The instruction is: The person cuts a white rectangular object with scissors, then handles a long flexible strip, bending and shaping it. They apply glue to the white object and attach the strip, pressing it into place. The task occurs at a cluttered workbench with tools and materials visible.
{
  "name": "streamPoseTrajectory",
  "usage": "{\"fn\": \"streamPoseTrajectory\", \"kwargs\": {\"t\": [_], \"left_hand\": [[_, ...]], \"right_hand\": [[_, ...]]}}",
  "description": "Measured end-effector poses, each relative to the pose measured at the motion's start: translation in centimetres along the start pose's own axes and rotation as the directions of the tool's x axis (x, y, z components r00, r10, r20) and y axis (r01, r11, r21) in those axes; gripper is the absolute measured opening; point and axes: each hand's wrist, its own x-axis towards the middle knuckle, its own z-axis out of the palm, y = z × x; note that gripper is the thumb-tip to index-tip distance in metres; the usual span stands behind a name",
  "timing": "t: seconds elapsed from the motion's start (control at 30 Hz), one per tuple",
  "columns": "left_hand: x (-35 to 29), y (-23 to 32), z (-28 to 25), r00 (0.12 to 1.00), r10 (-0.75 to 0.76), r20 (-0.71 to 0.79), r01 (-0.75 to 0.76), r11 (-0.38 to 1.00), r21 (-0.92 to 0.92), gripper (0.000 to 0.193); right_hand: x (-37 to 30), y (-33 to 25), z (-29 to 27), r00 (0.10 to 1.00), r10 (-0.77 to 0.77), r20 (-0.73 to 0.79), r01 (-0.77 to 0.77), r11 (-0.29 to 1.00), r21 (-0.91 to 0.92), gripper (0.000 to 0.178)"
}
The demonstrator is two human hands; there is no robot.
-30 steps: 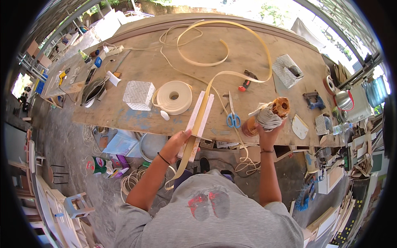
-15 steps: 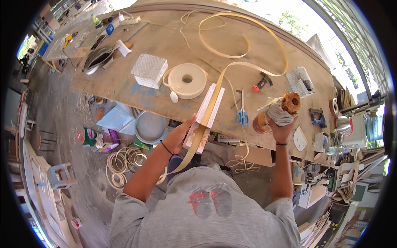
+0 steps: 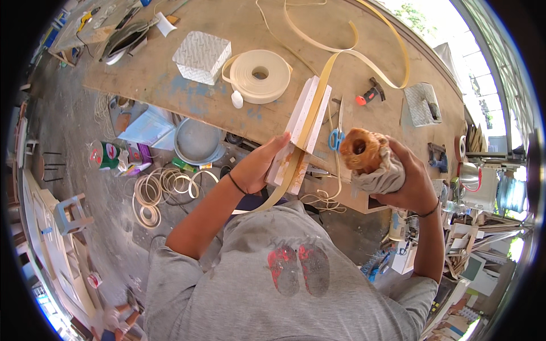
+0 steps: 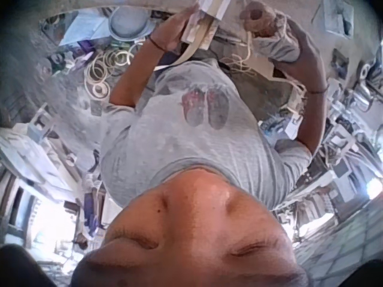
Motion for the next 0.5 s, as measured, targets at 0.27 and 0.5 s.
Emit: {"fn": "streamPoseTrajectory", "kwargs": {"t": [0.27, 0.5], "left_hand": [[1.0, -0.3, 0.2, 0.999, -0.015, -0.045, 0.013, 0.999, -0.036, 0.06], [1.7, -0.7, 0.1, 0.999, -0.005, -0.035, 0.003, 0.998, -0.06, 0.068]], "right_hand": [[1.5, -2.0, -0.2, 0.963, 0.072, 0.26, -0.05, 0.995, -0.09, 0.092], [3.1, -3.2, -0.8, 0.895, 0.189, 0.404, -0.101, 0.968, -0.228, 0.092]]}}
